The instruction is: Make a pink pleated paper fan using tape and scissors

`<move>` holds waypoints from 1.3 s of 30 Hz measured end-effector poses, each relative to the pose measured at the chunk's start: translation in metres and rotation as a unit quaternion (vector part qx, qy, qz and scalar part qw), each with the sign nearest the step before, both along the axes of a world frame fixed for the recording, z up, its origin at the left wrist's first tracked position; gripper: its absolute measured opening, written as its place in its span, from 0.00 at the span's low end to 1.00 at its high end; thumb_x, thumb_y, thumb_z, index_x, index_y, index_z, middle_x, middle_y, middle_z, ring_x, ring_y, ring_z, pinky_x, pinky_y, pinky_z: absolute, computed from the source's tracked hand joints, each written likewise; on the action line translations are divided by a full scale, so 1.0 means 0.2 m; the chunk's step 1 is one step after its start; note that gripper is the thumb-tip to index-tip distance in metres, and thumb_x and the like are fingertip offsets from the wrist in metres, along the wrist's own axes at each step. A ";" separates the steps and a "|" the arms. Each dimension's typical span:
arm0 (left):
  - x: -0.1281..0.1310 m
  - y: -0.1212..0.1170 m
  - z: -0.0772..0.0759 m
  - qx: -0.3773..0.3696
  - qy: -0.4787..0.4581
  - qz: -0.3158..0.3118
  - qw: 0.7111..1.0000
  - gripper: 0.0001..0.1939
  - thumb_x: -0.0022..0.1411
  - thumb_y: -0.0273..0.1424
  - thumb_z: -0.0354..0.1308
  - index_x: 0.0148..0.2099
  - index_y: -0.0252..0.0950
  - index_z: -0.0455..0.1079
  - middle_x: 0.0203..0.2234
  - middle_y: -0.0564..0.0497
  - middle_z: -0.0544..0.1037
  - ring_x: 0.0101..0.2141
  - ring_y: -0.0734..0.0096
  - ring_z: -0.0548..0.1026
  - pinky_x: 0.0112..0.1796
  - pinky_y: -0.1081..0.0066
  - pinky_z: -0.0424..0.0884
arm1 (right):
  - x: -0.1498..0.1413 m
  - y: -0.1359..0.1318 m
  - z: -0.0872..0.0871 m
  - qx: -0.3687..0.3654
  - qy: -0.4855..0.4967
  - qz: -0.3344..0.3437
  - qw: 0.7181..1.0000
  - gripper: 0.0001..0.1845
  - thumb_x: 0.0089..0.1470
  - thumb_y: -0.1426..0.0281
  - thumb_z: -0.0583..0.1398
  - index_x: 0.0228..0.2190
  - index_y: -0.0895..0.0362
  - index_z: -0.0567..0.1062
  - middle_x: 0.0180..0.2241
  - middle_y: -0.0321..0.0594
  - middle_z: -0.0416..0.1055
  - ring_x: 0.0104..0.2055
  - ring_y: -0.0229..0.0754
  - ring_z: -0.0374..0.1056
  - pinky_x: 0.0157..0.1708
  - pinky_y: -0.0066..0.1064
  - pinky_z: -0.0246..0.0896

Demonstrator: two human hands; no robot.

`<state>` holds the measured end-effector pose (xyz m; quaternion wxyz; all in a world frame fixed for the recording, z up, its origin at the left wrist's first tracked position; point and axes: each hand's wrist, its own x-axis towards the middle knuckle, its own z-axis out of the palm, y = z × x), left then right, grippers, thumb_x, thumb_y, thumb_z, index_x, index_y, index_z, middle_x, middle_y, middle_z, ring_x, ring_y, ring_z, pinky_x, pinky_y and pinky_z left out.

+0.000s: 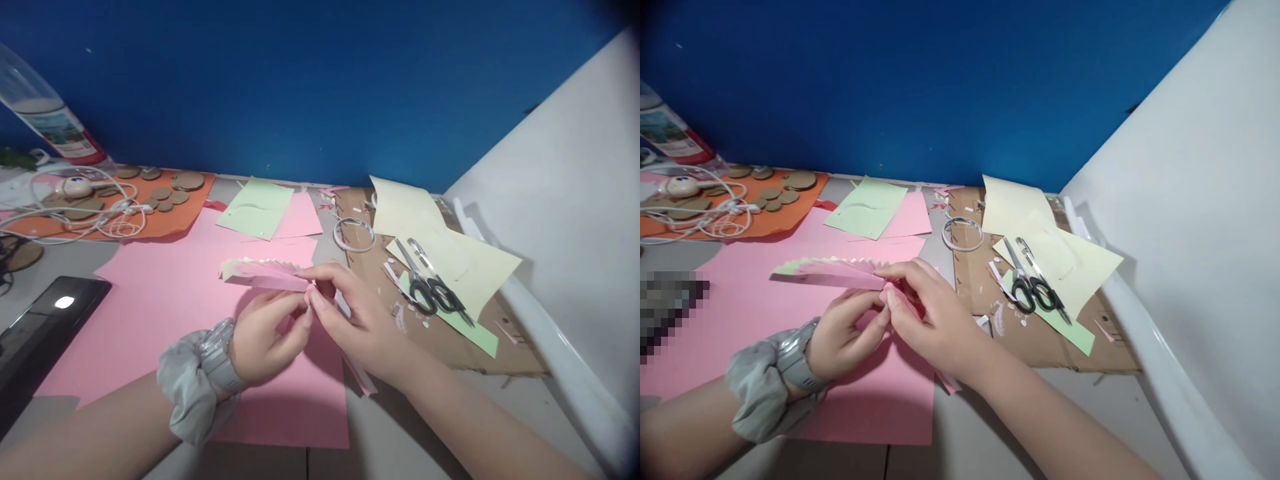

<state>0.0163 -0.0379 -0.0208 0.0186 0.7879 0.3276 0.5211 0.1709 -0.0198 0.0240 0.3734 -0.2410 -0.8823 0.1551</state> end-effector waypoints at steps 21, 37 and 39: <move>0.02 0.05 -0.02 -0.253 -0.168 -0.169 0.938 0.14 0.63 0.40 0.48 0.32 0.34 0.63 0.22 0.54 0.68 0.22 0.76 0.67 0.25 0.74 0.66 | 0.09 0.03 -0.08 -0.320 0.041 0.020 0.946 0.18 0.54 0.58 0.56 0.23 0.55 0.58 0.19 0.27 0.55 0.22 0.32 0.54 0.23 0.25 0.51; 0.07 0.02 -0.01 -0.343 -0.130 -0.246 0.897 0.14 0.66 0.34 0.45 0.33 0.31 0.64 0.23 0.48 0.74 0.23 0.74 0.73 0.27 0.70 0.72 | 0.04 0.08 -0.18 -0.381 0.183 0.140 0.896 0.11 0.59 0.60 0.50 0.29 0.54 0.62 0.17 0.28 0.62 0.18 0.35 0.63 0.21 0.28 0.61; 0.07 0.02 -0.02 -0.345 -0.154 -0.241 0.894 0.13 0.66 0.35 0.44 0.34 0.32 0.63 0.23 0.49 0.74 0.23 0.74 0.73 0.27 0.70 0.71 | 0.05 0.09 -0.17 -0.322 0.178 0.067 0.927 0.10 0.59 0.61 0.50 0.33 0.54 0.64 0.21 0.30 0.63 0.22 0.34 0.64 0.24 0.28 0.62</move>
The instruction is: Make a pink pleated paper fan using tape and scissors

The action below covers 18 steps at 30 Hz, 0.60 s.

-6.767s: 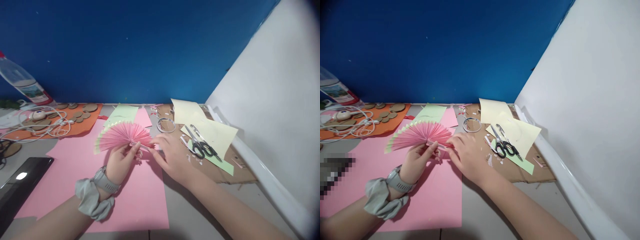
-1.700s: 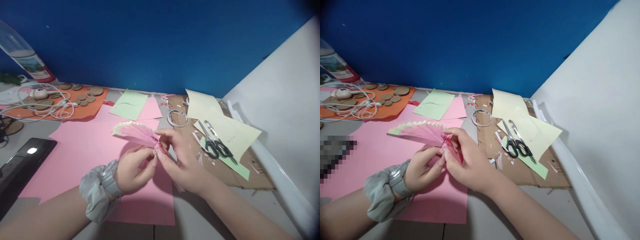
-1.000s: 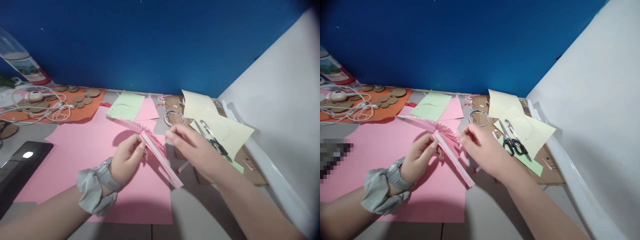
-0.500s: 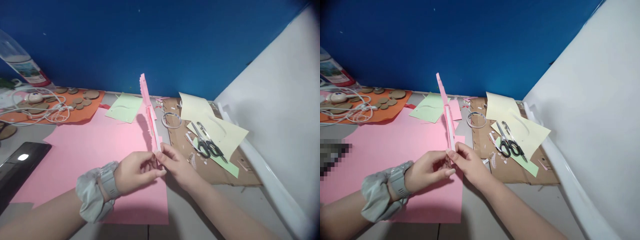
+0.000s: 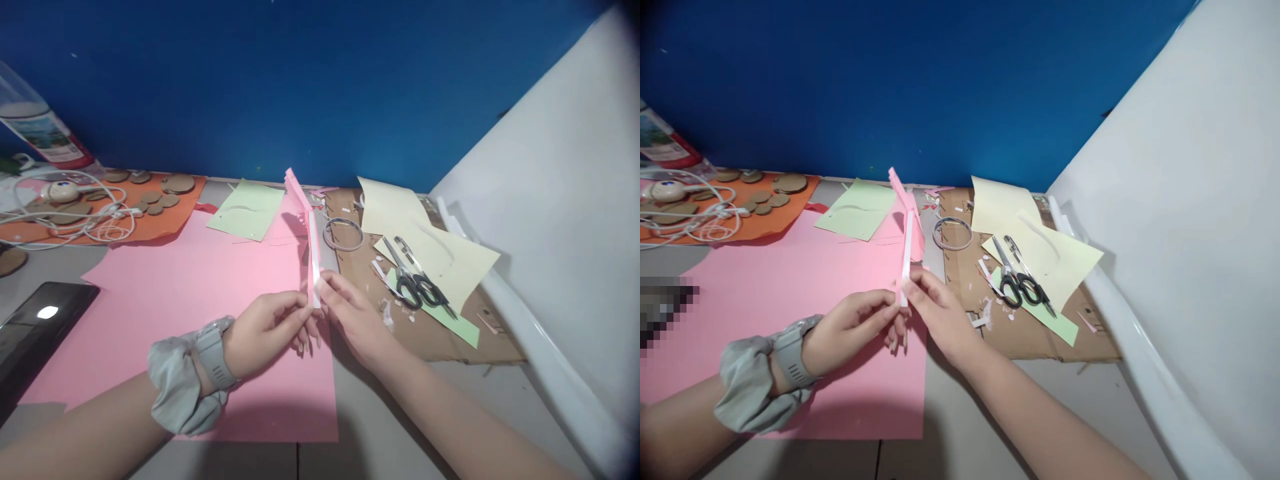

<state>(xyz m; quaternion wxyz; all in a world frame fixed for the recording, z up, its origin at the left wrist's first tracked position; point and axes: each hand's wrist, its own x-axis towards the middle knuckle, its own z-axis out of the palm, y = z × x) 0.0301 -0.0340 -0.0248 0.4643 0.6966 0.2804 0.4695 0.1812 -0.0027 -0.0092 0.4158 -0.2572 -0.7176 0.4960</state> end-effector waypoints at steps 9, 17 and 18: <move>-0.02 0.00 0.00 0.095 0.057 0.096 0.989 0.12 0.67 0.31 0.41 0.34 0.34 0.62 0.25 0.53 0.70 0.26 0.75 0.71 0.32 0.72 0.70 | 0.10 -0.05 0.06 0.534 -0.203 -0.167 0.804 0.13 0.54 0.79 0.55 0.42 0.56 0.68 0.41 0.43 0.68 0.48 0.43 0.61 0.48 0.40 0.58; -0.01 0.00 0.00 0.119 0.078 0.112 0.983 0.15 0.68 0.31 0.37 0.33 0.34 0.61 0.24 0.53 0.70 0.26 0.77 0.71 0.31 0.74 0.69 | 0.09 -0.03 0.04 0.546 -0.190 -0.138 0.804 0.13 0.55 0.80 0.55 0.43 0.60 0.68 0.42 0.46 0.70 0.47 0.42 0.63 0.49 0.38 0.60; -0.01 0.00 0.00 0.122 0.076 0.114 0.983 0.14 0.68 0.31 0.37 0.33 0.34 0.61 0.24 0.54 0.70 0.26 0.78 0.71 0.32 0.75 0.69 | 0.09 -0.04 0.04 0.551 -0.193 -0.140 0.800 0.12 0.55 0.80 0.55 0.42 0.61 0.69 0.41 0.46 0.70 0.47 0.43 0.63 0.48 0.38 0.60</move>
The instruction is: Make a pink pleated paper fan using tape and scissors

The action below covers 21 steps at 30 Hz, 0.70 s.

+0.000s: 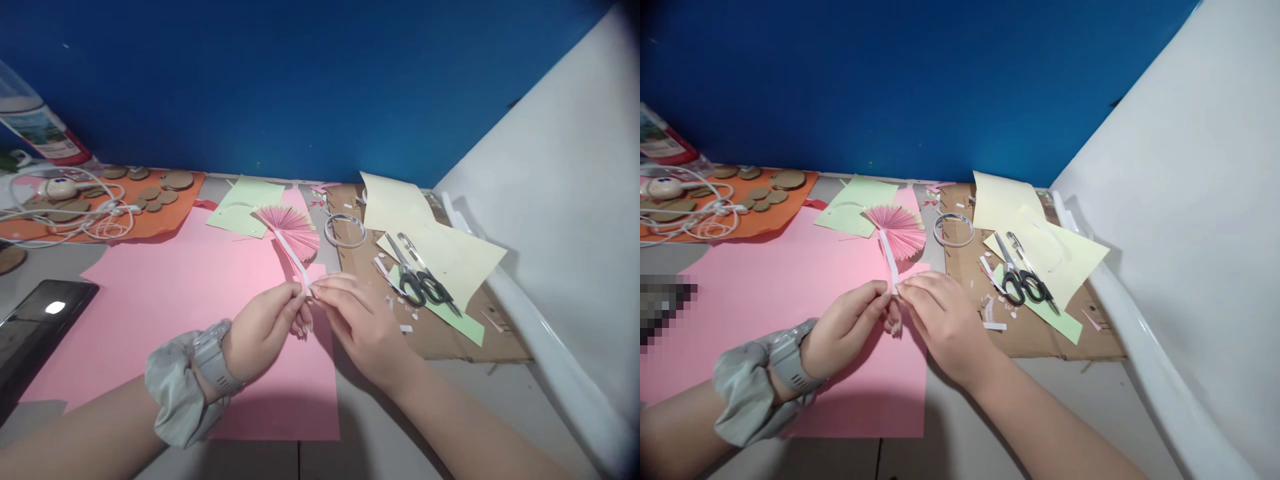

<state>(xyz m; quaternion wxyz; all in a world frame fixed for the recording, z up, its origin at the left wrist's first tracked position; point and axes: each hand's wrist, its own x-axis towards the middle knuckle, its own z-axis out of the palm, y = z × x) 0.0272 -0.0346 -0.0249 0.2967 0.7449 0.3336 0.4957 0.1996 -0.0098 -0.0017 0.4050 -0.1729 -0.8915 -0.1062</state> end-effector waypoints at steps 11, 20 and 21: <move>0.00 -0.01 0.00 0.063 0.093 0.087 0.990 0.13 0.67 0.29 0.39 0.34 0.35 0.62 0.25 0.54 0.70 0.28 0.76 0.70 0.34 0.73 0.65 | -0.01 -0.01 -0.01 -0.058 -0.016 -0.019 0.998 0.10 0.58 0.77 0.52 0.41 0.63 0.70 0.41 0.47 0.70 0.46 0.42 0.63 0.46 0.36 0.59; 0.00 -0.01 0.00 0.093 0.160 0.126 0.975 0.10 0.66 0.26 0.40 0.32 0.36 0.59 0.24 0.54 0.69 0.27 0.74 0.67 0.32 0.73 0.61 | -0.02 -0.03 0.00 -0.084 -0.024 -0.051 0.995 0.09 0.59 0.76 0.50 0.39 0.61 0.69 0.38 0.43 0.71 0.43 0.41 0.63 0.43 0.36 0.57; 0.00 -0.01 0.00 0.093 0.159 0.124 0.975 0.10 0.66 0.26 0.40 0.32 0.36 0.59 0.24 0.55 0.69 0.27 0.74 0.67 0.32 0.73 0.61 | -0.02 -0.03 0.00 -0.087 -0.023 -0.052 0.995 0.09 0.59 0.76 0.50 0.38 0.61 0.69 0.38 0.43 0.71 0.43 0.41 0.63 0.43 0.36 0.57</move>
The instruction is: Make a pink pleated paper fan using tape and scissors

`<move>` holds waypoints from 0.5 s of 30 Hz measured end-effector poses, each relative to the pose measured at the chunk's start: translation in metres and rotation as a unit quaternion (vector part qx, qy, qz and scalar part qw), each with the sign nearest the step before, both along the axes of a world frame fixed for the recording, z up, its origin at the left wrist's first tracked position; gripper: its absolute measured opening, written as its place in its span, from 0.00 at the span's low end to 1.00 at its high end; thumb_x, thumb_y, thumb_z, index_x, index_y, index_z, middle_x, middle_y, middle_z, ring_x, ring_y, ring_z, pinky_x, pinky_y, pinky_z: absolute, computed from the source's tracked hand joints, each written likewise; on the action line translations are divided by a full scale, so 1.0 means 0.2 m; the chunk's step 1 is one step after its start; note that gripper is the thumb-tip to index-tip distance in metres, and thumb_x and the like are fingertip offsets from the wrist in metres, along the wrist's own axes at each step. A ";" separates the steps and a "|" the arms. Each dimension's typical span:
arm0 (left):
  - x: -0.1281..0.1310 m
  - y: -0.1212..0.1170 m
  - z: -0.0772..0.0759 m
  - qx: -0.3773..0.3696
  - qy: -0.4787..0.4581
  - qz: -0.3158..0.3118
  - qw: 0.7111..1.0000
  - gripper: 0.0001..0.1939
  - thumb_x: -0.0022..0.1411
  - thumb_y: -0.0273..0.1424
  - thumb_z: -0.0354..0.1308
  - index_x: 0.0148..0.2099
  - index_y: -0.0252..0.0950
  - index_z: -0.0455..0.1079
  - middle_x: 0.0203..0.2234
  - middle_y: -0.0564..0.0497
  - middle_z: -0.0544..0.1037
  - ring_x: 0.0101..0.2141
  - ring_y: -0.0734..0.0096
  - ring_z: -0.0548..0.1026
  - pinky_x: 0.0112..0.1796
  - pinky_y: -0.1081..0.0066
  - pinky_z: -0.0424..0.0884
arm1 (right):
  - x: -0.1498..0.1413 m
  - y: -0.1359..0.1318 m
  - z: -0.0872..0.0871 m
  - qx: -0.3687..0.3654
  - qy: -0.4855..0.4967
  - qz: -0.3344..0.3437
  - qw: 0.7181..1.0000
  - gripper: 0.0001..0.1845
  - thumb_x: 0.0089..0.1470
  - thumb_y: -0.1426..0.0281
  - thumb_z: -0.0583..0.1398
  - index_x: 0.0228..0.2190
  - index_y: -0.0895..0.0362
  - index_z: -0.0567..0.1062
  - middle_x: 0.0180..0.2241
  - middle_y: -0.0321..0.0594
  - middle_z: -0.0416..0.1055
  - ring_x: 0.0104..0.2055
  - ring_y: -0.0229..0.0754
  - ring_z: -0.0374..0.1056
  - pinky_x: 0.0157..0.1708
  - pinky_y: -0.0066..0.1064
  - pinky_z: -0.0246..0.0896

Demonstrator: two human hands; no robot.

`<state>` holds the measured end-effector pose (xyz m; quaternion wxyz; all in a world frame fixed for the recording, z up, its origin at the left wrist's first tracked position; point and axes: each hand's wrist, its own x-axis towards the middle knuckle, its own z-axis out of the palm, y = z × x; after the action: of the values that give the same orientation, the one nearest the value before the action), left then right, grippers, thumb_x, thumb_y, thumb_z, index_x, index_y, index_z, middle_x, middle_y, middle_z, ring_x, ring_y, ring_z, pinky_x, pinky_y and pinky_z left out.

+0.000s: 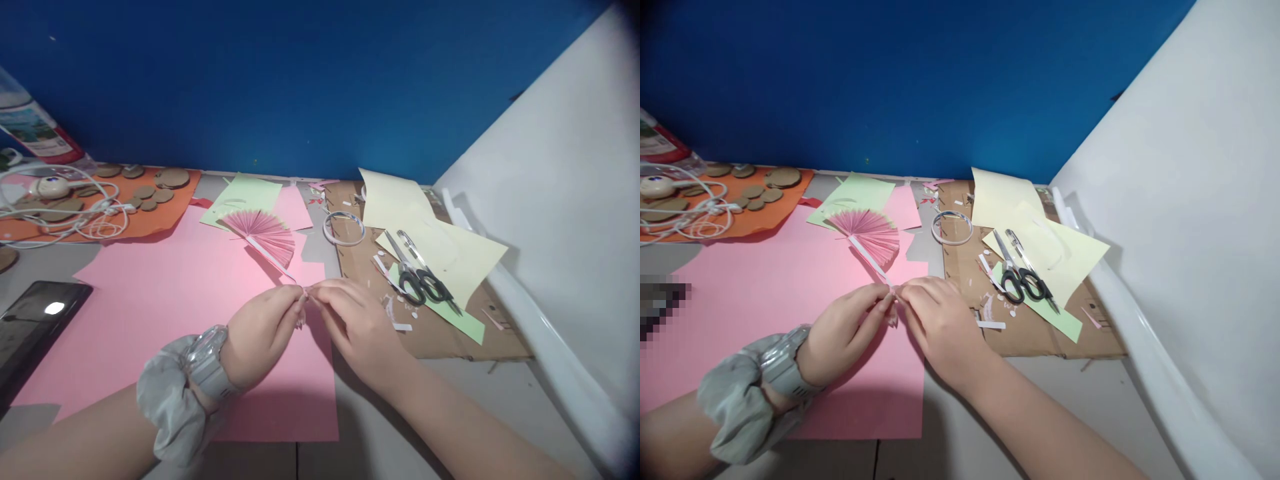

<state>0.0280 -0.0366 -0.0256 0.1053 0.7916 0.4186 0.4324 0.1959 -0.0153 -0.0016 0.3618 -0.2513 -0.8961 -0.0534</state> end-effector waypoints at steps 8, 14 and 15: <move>0.00 0.00 0.00 -0.005 -0.002 -0.003 1.000 0.10 0.65 0.26 0.41 0.33 0.36 0.60 0.25 0.54 0.69 0.28 0.73 0.68 0.33 0.72 0.62 | 0.00 0.00 0.00 -0.021 0.009 0.008 1.000 0.07 0.59 0.75 0.52 0.38 0.59 0.69 0.38 0.41 0.70 0.43 0.39 0.63 0.45 0.34 0.56; 0.00 0.00 0.00 0.000 0.001 -0.002 1.000 0.10 0.65 0.26 0.41 0.33 0.36 0.60 0.25 0.54 0.69 0.28 0.72 0.68 0.33 0.72 0.62 | 0.00 0.00 0.01 -0.028 0.010 0.013 0.999 0.07 0.59 0.75 0.51 0.37 0.58 0.69 0.37 0.41 0.70 0.43 0.39 0.63 0.43 0.35 0.57; 0.00 0.00 0.00 -0.001 0.001 -0.003 1.000 0.10 0.65 0.26 0.41 0.33 0.36 0.60 0.25 0.54 0.69 0.28 0.72 0.68 0.33 0.72 0.62 | 0.00 0.00 0.01 -0.028 0.011 0.012 0.999 0.07 0.59 0.75 0.51 0.37 0.58 0.69 0.37 0.41 0.70 0.43 0.39 0.63 0.43 0.35 0.57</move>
<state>0.0277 -0.0363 -0.0262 0.1072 0.7929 0.4171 0.4311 0.1961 -0.0157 0.0000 0.3649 -0.2510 -0.8963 -0.0208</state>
